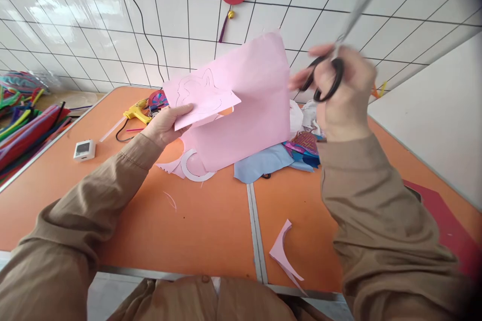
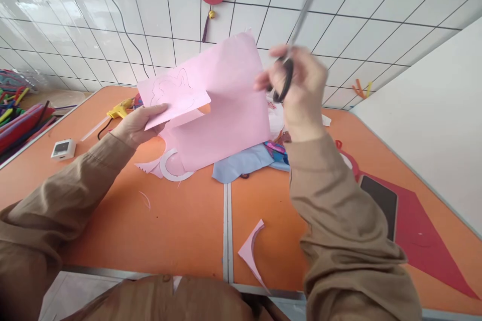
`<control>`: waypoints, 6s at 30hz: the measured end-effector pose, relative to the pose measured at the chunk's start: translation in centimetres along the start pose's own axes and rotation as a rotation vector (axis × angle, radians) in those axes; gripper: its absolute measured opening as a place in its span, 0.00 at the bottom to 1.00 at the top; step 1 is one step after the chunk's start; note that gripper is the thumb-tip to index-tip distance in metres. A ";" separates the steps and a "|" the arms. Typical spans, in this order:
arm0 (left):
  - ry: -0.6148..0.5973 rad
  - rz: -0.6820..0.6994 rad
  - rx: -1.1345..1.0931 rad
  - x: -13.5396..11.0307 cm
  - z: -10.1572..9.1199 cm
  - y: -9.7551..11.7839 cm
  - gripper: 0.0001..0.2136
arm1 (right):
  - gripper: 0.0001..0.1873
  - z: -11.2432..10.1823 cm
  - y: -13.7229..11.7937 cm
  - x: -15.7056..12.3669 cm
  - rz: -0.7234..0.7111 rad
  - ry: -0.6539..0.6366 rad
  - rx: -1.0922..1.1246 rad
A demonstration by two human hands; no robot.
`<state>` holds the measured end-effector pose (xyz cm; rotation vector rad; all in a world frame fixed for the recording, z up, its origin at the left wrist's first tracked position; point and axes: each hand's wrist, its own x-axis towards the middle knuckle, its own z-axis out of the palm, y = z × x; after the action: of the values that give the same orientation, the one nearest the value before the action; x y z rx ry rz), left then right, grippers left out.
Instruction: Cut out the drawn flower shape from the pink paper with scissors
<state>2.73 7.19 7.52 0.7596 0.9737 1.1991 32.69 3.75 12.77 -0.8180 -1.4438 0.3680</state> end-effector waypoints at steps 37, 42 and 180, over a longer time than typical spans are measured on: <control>-0.083 0.300 -0.002 -3.5 1.0 -1.9 0.13 | 0.30 1.6 3.4 -6.4 0.753 -0.858 0.531; -0.090 0.315 0.023 -3.8 1.0 -1.7 0.12 | 0.31 1.4 3.7 -6.4 0.739 -0.868 0.515; -0.145 0.313 0.128 -6.7 2.0 -2.1 0.16 | 0.27 2.0 3.6 -7.1 0.435 -0.655 0.394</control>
<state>4.89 0.24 7.86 1.1157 0.8366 1.3373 30.74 1.98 4.98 -0.7083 -1.6952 1.3036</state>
